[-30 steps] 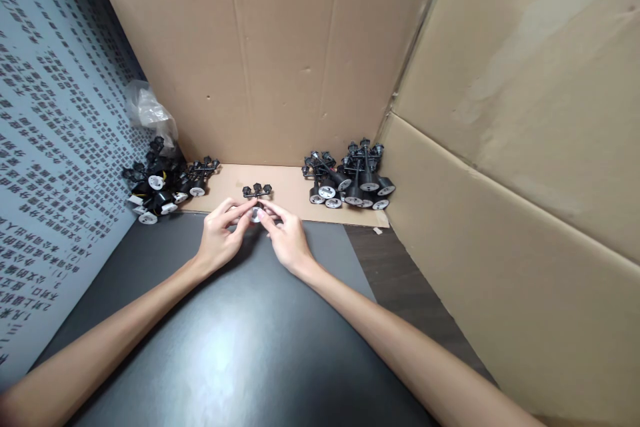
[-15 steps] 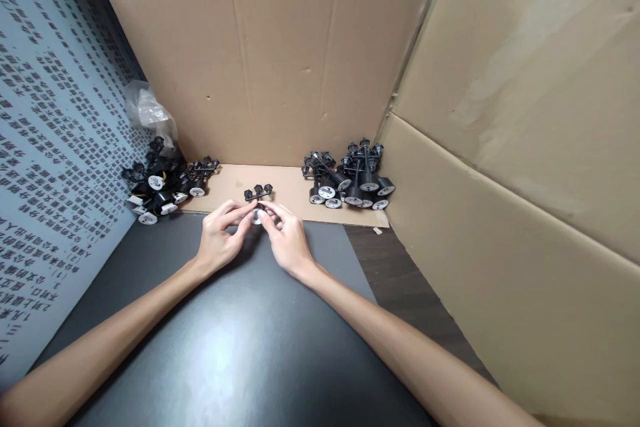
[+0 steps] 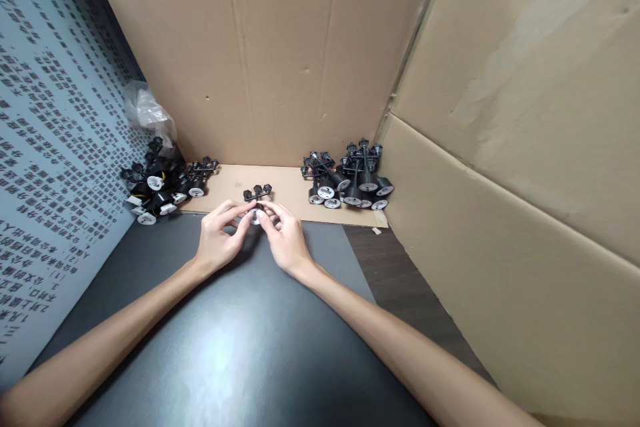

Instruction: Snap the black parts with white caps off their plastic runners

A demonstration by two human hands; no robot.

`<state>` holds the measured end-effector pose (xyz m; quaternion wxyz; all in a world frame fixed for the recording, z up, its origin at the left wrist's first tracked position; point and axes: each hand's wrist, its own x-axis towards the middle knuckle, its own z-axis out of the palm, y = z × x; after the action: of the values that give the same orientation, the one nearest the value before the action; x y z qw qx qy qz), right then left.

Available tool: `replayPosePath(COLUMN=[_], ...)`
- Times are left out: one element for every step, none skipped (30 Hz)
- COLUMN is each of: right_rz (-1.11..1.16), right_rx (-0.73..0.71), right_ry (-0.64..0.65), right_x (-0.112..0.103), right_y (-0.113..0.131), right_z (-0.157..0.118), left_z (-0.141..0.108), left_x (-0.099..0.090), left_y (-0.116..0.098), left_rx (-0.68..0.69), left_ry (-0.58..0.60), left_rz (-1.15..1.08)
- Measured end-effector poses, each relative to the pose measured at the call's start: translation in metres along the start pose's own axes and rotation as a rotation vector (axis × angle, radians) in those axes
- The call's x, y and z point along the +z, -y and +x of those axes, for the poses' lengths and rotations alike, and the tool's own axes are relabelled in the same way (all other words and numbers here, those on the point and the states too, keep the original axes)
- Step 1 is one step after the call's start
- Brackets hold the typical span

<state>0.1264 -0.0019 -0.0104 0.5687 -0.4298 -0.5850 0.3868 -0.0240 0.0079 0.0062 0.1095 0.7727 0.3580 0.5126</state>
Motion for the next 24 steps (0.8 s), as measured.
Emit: replayPosePath(right_rz=[0.004, 0.009, 0.013, 0.017, 0.02, 0.024, 0.027, 0.031, 0.034, 0.036, 0.037, 0.038, 0.037, 0.037, 0.037, 0.038, 0.039, 0.039, 0.039, 0.037, 0.036, 0.036, 0.036, 0.037], right_rx=[0.001, 0.004, 0.007, 0.009, 0.011, 0.012, 0.012, 0.01, 0.007, 0.004, 0.0, -0.002, -0.002, -0.002, -0.003, -0.003, -0.003, -0.003, -0.003, -0.002, -0.001, -0.002, -0.002, -0.001], right_ry=[-0.002, -0.002, -0.001, -0.003, -0.004, -0.007, -0.009, -0.012, -0.015, -0.017, -0.02, -0.022, -0.023, -0.024, -0.023, -0.023, -0.022, -0.021, -0.021, -0.02, -0.02, -0.021, -0.021, -0.02], right_x=[0.0002, 0.0003, 0.0004, 0.0006, 0.0007, 0.0008, 0.0009, 0.001, 0.0011, 0.0012, 0.0013, 0.0013, 0.0013, 0.0012, 0.0012, 0.0011, 0.0011, 0.001, 0.0009, 0.0009, 0.0008, 0.0008, 0.0007, 0.0007], right_y=[-0.0006, -0.0012, -0.0015, -0.0018, -0.0019, -0.002, -0.0019, -0.0019, -0.0017, -0.0016, -0.0014, -0.0012, -0.001, -0.0008, -0.0006, -0.0005, -0.0004, -0.0003, -0.0004, -0.0005, -0.0007, -0.0008, -0.001, -0.0011], right_z=[0.0002, 0.0004, 0.0005, 0.0005, 0.0004, 0.0003, 0.0001, -0.0001, -0.0003, -0.0004, -0.0005, -0.0006, -0.0006, -0.0005, -0.0004, -0.0003, -0.0001, 0.0, 0.0001, 0.0003, 0.0004, 0.0004, 0.0004, 0.0004], left_z=[0.0002, 0.0003, 0.0005, 0.0006, 0.0007, 0.0008, 0.0009, 0.001, 0.0011, 0.0013, 0.0015, 0.0018, 0.0021, 0.0025, 0.0028, 0.0032, 0.0035, 0.0038, 0.0039, 0.0039, 0.0038, 0.0036, 0.0033, 0.003], left_x=[-0.0001, -0.0002, -0.0004, -0.0006, -0.0007, -0.0009, -0.001, -0.0011, -0.0012, -0.0012, -0.0013, -0.0014, -0.0016, -0.0018, -0.0021, -0.0024, -0.0027, -0.0029, -0.0031, -0.0032, -0.0032, -0.0031, -0.003, -0.0028], left_y=[0.0002, 0.0004, 0.0005, 0.0007, 0.0009, 0.001, 0.0012, 0.0014, 0.0015, 0.0015, 0.0015, 0.0013, 0.001, 0.0006, 0.0001, -0.0004, -0.0009, -0.0011, -0.0012, -0.0011, -0.0007, -0.0002, 0.0004, 0.0011], left_rx=[-0.006, -0.012, -0.018, -0.022, -0.027, -0.03, -0.032, -0.033, -0.035, -0.037, -0.039, -0.042, -0.045, -0.049, -0.052, -0.055, -0.058, -0.06, -0.061, -0.059, -0.056, -0.05, -0.042, -0.034], left_ry=[0.006, 0.011, 0.016, 0.019, 0.021, 0.021, 0.02, 0.019, 0.017, 0.017, 0.016, 0.016, 0.017, 0.021, 0.029, 0.041, 0.056, 0.07, 0.082, 0.091, 0.098, 0.103, 0.106, 0.106], left_rz=[0.0, -0.003, -0.007, -0.012, -0.017, -0.023, -0.03, -0.036, -0.041, -0.046, -0.05, -0.054, -0.059, -0.064, -0.069, -0.072, -0.073, -0.072, -0.07, -0.068, -0.065, -0.062, -0.057, -0.051])
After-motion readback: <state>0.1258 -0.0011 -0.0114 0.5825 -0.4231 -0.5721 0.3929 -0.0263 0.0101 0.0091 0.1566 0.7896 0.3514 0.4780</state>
